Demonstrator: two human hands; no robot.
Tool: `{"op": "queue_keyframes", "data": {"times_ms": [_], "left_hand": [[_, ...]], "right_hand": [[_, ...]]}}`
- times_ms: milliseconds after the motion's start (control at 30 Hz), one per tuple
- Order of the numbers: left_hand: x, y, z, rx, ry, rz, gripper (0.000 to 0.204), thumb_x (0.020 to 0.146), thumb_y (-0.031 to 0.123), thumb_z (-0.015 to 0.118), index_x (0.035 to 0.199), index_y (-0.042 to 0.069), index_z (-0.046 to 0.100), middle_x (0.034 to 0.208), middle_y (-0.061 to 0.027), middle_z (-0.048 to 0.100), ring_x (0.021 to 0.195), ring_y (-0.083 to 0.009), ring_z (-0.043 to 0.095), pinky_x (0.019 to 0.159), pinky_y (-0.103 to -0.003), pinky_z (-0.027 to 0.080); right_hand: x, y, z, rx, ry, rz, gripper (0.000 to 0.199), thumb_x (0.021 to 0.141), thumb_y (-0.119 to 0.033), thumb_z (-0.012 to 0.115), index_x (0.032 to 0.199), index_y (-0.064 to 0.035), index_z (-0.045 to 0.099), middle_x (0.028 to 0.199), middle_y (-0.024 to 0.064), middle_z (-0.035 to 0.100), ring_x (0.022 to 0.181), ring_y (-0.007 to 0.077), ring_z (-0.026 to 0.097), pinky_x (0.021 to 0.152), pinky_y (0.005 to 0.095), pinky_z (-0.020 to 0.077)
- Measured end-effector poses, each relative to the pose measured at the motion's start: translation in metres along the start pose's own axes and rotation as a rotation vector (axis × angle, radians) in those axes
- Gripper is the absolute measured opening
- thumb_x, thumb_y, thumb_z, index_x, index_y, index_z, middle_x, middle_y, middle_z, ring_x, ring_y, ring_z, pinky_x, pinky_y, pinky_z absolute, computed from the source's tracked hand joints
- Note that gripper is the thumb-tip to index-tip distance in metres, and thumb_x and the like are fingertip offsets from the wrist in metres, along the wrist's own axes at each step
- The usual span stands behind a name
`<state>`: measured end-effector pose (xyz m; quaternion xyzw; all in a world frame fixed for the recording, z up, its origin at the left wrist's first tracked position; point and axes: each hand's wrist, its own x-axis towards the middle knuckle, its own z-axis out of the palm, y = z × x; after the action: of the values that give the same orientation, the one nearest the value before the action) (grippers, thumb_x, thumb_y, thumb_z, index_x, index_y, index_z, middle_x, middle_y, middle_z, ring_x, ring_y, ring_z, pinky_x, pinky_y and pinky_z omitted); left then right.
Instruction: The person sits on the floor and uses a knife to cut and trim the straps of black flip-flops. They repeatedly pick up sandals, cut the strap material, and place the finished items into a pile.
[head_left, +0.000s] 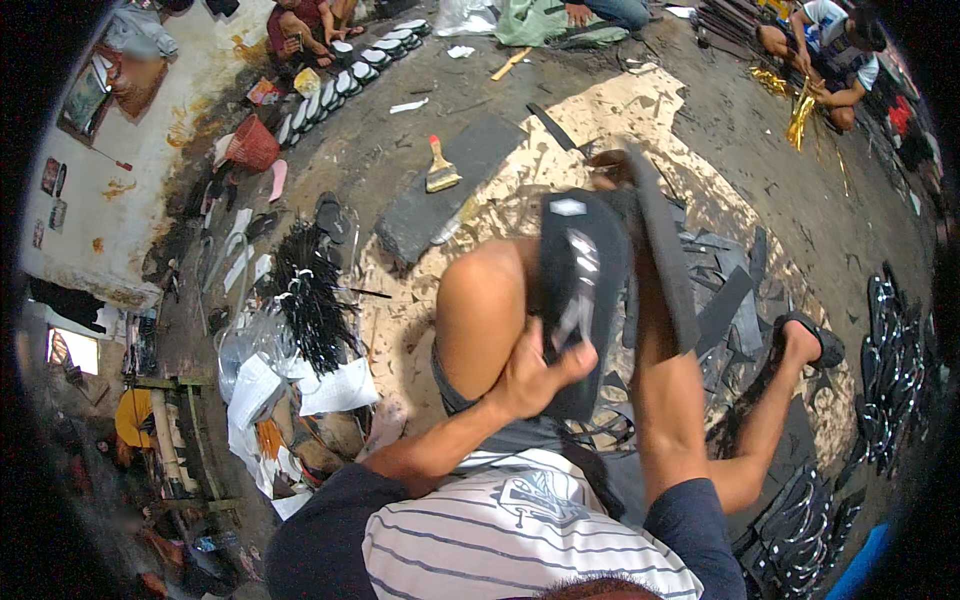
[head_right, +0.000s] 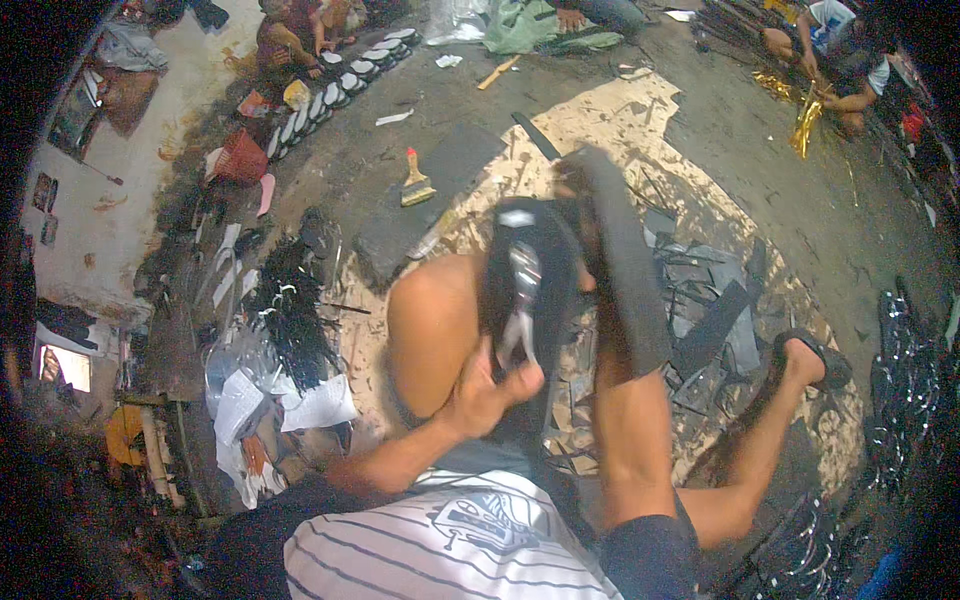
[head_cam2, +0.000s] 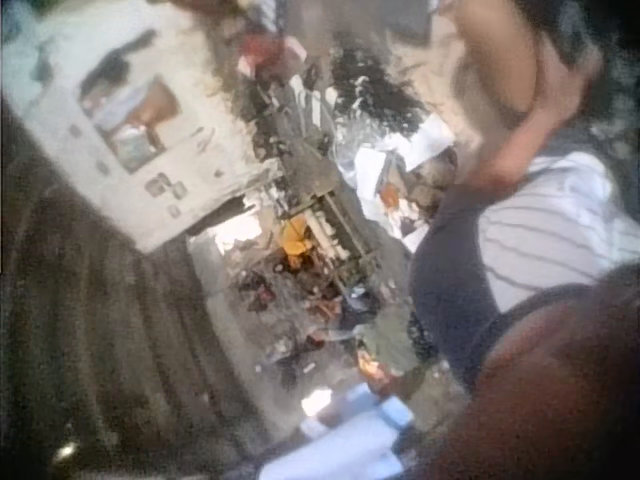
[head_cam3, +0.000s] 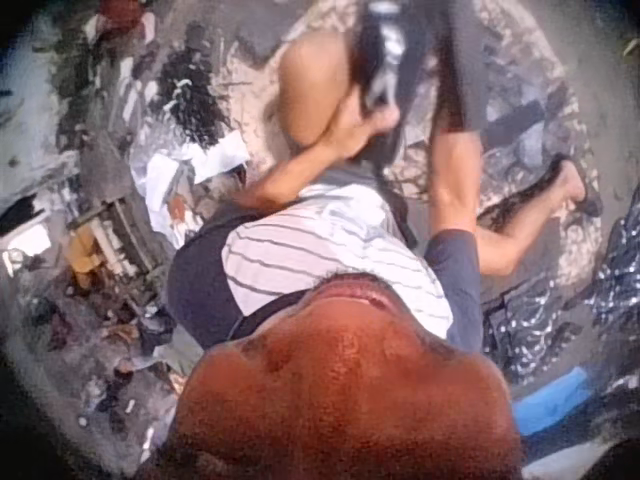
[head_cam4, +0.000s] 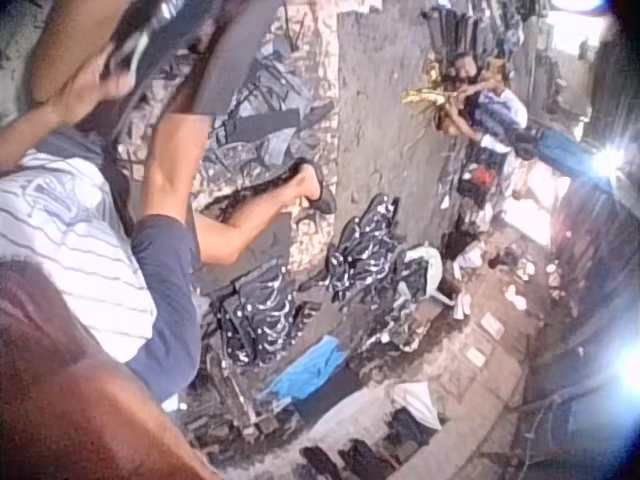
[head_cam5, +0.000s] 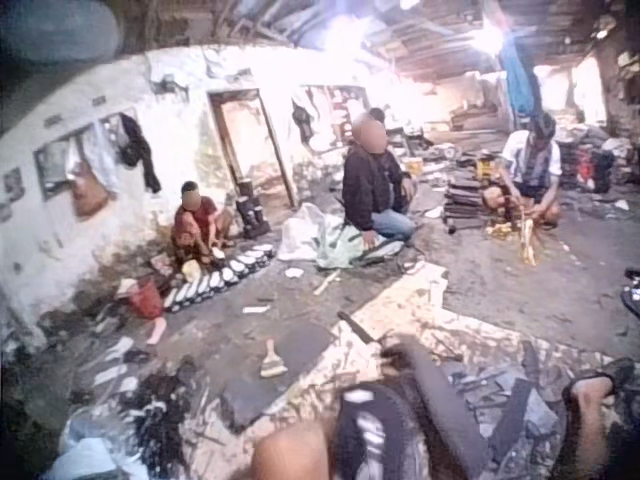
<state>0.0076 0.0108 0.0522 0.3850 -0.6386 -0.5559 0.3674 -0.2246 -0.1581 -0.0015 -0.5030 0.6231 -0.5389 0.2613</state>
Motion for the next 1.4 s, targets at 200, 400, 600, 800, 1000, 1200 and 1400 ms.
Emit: {"op": "queue_keyframes", "data": {"times_ms": [200, 400, 600, 800, 1000, 1200, 1400], "left_hand": [[0.024, 0.018, 0.000, -0.117, -0.102, -0.098, 0.060, 0.089, 0.039, 0.074, 0.130, 0.002, 0.050, 0.108, -0.0026, 0.059, 0.099, -0.0128, 0.055, 0.094, -0.031, 0.044], [0.028, 0.026, -0.013, -0.616, -0.146, -0.254, 0.035, 0.104, 0.040, 0.051, 0.110, 0.006, 0.055, 0.107, -0.0098, 0.066, 0.101, -0.0162, 0.066, 0.089, -0.035, 0.053], [0.031, 0.036, -0.003, -0.443, 0.000, -0.315, 0.034, 0.100, 0.030, 0.062, 0.120, 0.003, 0.056, 0.103, -0.0045, 0.066, 0.088, -0.0115, 0.065, 0.078, -0.028, 0.055], [0.017, 0.035, -0.017, -0.449, 0.022, -0.263, 0.043, 0.101, 0.027, 0.060, 0.135, 0.002, 0.048, 0.119, -0.0059, 0.061, 0.106, -0.0126, 0.060, 0.094, -0.030, 0.050], [0.015, 0.037, -0.020, -0.015, -0.101, -0.024, 0.051, 0.103, 0.026, 0.054, 0.145, 0.001, 0.039, 0.136, -0.0091, 0.053, 0.124, -0.0176, 0.050, 0.107, -0.033, 0.038], [0.011, 0.037, -0.032, -0.173, -0.181, -0.330, 0.039, 0.095, 0.018, 0.068, 0.127, 0.001, 0.052, 0.117, -0.0049, 0.061, 0.105, -0.0115, 0.058, 0.094, -0.028, 0.047], [0.010, 0.052, -0.024, -0.284, -0.339, -0.345, 0.045, 0.091, 0.022, 0.075, 0.124, 0.002, 0.051, 0.107, -0.0023, 0.063, 0.095, -0.0099, 0.059, 0.087, -0.028, 0.050]], "right_hand": [[-0.126, -0.096, -0.072, 0.641, 0.026, 0.367, 0.039, 0.098, -0.036, 0.065, 0.114, -0.0009, 0.064, 0.078, -0.0005, 0.061, 0.060, 0.0067, 0.055, 0.050, 0.0251, 0.0436], [-0.207, -0.103, -0.083, 0.282, 0.002, 0.257, 0.034, 0.092, -0.023, 0.074, 0.110, 0.0027, 0.063, 0.070, -0.0007, 0.064, 0.059, 0.0048, 0.052, 0.052, 0.0252, 0.0432], [-0.256, -0.118, -0.077, 0.397, -0.155, 0.500, 0.038, 0.092, -0.025, 0.073, 0.118, 0.0000, 0.061, 0.083, 0.0122, 0.071, 0.072, 0.0154, 0.066, 0.066, 0.0318, 0.0518], [-0.358, -0.060, -0.057, -0.207, -0.076, 0.113, 0.036, 0.081, -0.001, 0.071, 0.115, -0.0036, 0.061, 0.086, 0.0139, 0.063, 0.071, 0.0271, 0.065, 0.063, 0.0336, 0.0507], [-0.296, -0.074, -0.059, -0.289, -0.127, 0.096, 0.035, 0.075, 0.003, 0.069, 0.109, -0.0028, 0.059, 0.089, 0.0179, 0.061, 0.076, 0.0381, 0.062, 0.068, 0.0427, 0.0502], [-0.215, -0.101, -0.083, -0.398, -0.351, -0.089, 0.036, 0.075, -0.005, 0.070, 0.109, -0.0071, 0.059, 0.089, 0.0171, 0.059, 0.082, 0.0414, 0.063, 0.071, 0.0487, 0.0517], [-0.151, -0.107, -0.084, -0.268, -0.595, -0.276, 0.034, 0.074, -0.013, 0.072, 0.107, -0.0032, 0.066, 0.089, 0.0254, 0.068, 0.085, 0.0438, 0.066, 0.072, 0.0467, 0.0542]]}}
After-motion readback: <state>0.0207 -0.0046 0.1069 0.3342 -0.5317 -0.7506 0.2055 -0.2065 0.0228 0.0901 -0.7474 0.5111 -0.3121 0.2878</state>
